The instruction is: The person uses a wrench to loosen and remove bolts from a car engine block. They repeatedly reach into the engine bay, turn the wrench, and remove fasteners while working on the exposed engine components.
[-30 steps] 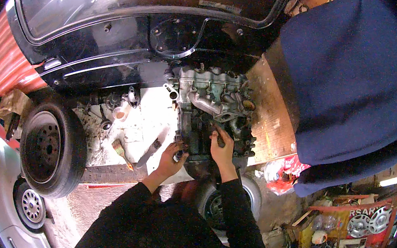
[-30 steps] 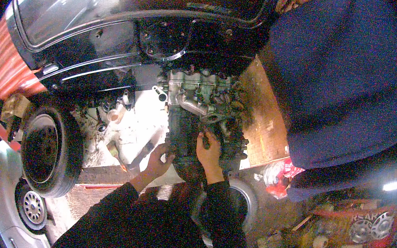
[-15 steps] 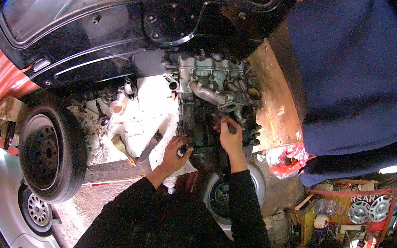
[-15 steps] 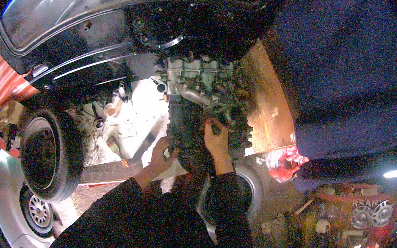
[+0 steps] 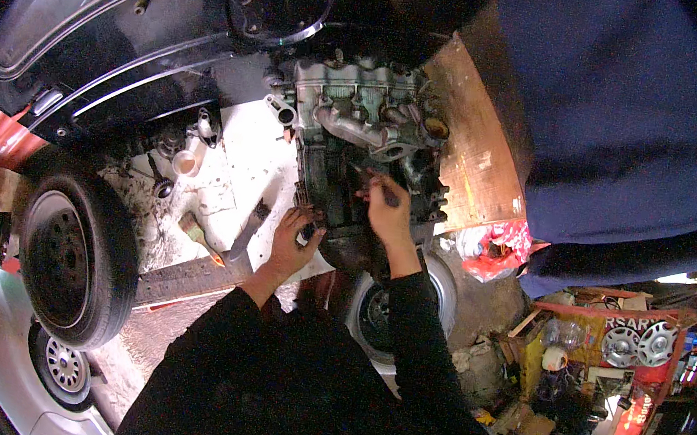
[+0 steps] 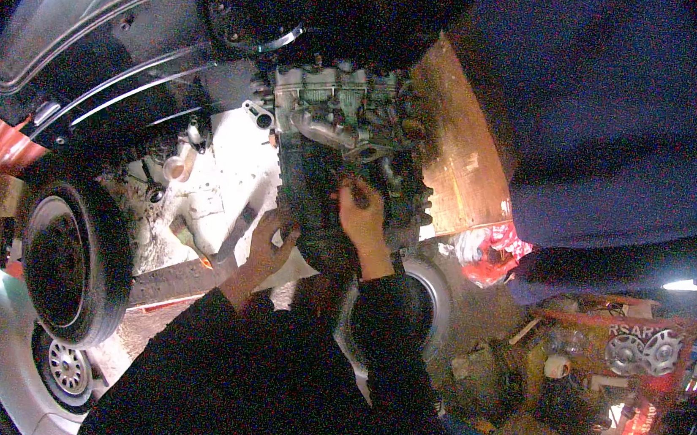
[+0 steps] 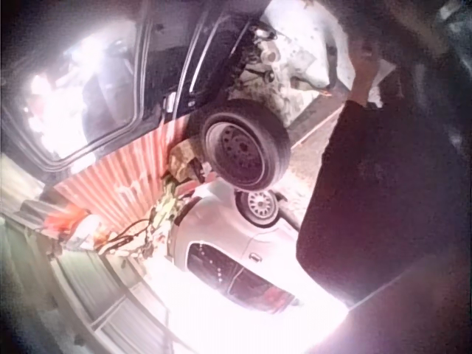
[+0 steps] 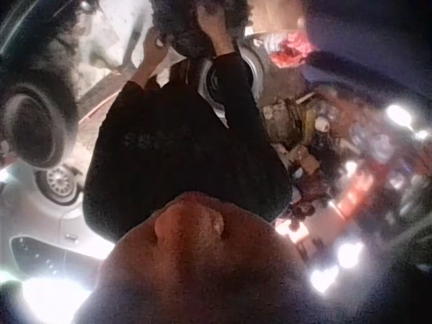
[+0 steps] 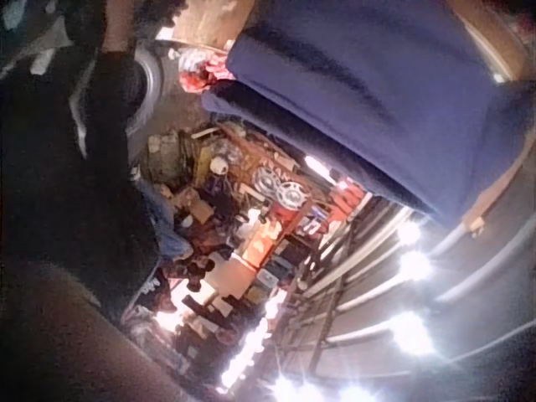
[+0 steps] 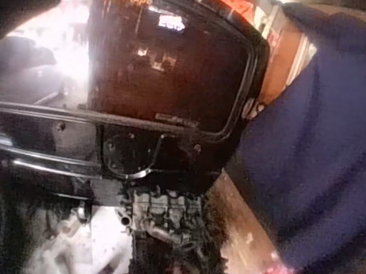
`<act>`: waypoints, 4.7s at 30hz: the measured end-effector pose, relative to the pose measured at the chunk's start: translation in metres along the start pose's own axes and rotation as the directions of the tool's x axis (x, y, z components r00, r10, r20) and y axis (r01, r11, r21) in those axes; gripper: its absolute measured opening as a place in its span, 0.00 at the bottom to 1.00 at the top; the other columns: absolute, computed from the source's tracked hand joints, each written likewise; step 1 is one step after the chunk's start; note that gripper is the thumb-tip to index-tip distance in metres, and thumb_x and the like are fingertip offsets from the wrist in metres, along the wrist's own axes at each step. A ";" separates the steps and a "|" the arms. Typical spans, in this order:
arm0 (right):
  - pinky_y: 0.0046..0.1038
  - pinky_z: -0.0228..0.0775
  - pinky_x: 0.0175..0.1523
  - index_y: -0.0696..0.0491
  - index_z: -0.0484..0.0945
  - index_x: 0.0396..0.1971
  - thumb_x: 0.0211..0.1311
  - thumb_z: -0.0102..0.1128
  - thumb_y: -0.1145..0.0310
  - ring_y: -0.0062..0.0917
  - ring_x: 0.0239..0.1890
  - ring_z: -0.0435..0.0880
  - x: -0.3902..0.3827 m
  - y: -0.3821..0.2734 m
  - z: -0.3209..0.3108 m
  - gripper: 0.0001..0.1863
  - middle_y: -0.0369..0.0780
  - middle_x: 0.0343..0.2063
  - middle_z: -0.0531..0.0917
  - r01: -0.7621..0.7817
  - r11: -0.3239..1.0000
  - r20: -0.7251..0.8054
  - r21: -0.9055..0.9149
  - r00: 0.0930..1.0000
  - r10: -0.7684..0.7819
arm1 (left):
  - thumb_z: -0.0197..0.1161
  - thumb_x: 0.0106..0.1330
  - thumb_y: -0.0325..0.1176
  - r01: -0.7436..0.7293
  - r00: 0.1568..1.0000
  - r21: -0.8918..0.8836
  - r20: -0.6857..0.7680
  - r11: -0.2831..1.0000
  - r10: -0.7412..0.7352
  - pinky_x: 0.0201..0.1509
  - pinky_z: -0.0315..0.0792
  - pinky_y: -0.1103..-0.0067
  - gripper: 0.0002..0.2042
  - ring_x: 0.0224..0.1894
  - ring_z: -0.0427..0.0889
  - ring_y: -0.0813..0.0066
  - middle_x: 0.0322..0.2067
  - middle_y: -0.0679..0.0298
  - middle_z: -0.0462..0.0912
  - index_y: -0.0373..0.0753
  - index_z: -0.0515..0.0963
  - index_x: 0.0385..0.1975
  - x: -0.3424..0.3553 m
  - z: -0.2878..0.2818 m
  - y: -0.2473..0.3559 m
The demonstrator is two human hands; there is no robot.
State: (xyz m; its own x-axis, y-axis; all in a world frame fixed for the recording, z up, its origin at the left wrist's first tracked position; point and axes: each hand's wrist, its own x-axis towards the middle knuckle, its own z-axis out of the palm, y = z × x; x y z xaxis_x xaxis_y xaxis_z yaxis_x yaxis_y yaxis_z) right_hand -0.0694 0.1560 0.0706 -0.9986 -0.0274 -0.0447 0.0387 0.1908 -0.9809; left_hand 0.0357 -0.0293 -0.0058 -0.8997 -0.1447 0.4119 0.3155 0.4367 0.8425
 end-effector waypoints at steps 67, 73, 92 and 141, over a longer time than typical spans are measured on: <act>0.30 0.85 0.46 0.64 0.78 0.54 0.75 0.56 0.70 0.34 0.36 0.90 0.024 0.014 0.083 0.15 0.48 0.40 0.85 0.146 0.871 -0.174 0.469 0.982 -0.072 | 0.70 0.67 0.39 0.095 0.992 0.010 0.084 0.995 -0.095 0.64 0.74 0.64 0.15 0.58 0.80 0.47 0.52 0.48 0.84 0.36 0.83 0.47 0.008 -0.010 0.011; 0.31 0.85 0.44 0.64 0.79 0.48 0.76 0.55 0.69 0.33 0.37 0.90 0.035 0.015 0.067 0.13 0.47 0.37 0.86 0.168 0.879 -0.252 0.446 0.966 -0.057 | 0.70 0.67 0.39 0.078 0.993 -0.002 0.093 0.997 -0.078 0.64 0.74 0.63 0.16 0.58 0.80 0.47 0.51 0.48 0.84 0.36 0.83 0.48 0.010 -0.011 0.011; 0.32 0.86 0.46 0.64 0.78 0.51 0.75 0.54 0.70 0.35 0.35 0.90 0.035 0.010 0.061 0.14 0.48 0.37 0.86 0.097 0.844 -0.222 0.528 0.975 0.027 | 0.70 0.67 0.40 0.116 0.988 0.014 0.099 0.993 -0.117 0.65 0.73 0.65 0.16 0.59 0.80 0.48 0.54 0.49 0.83 0.35 0.82 0.48 0.008 -0.009 0.007; 0.25 0.76 0.48 0.60 0.81 0.57 0.75 0.58 0.61 0.21 0.39 0.87 0.028 0.027 0.053 0.20 0.42 0.39 0.88 0.268 0.916 -0.165 -0.298 0.931 -0.327 | 0.71 0.65 0.37 0.159 0.981 -0.020 0.116 0.987 -0.155 0.66 0.73 0.64 0.16 0.60 0.80 0.49 0.56 0.48 0.82 0.34 0.82 0.47 0.009 -0.015 0.016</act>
State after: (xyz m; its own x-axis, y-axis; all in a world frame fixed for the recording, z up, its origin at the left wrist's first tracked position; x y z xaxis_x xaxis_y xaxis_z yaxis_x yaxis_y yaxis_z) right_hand -0.0940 0.1085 0.0328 -0.9478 0.0744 0.3100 -0.2432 0.4601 -0.8539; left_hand 0.0369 -0.0364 0.0169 -0.9666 -0.1064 0.2329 0.1749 0.3901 0.9040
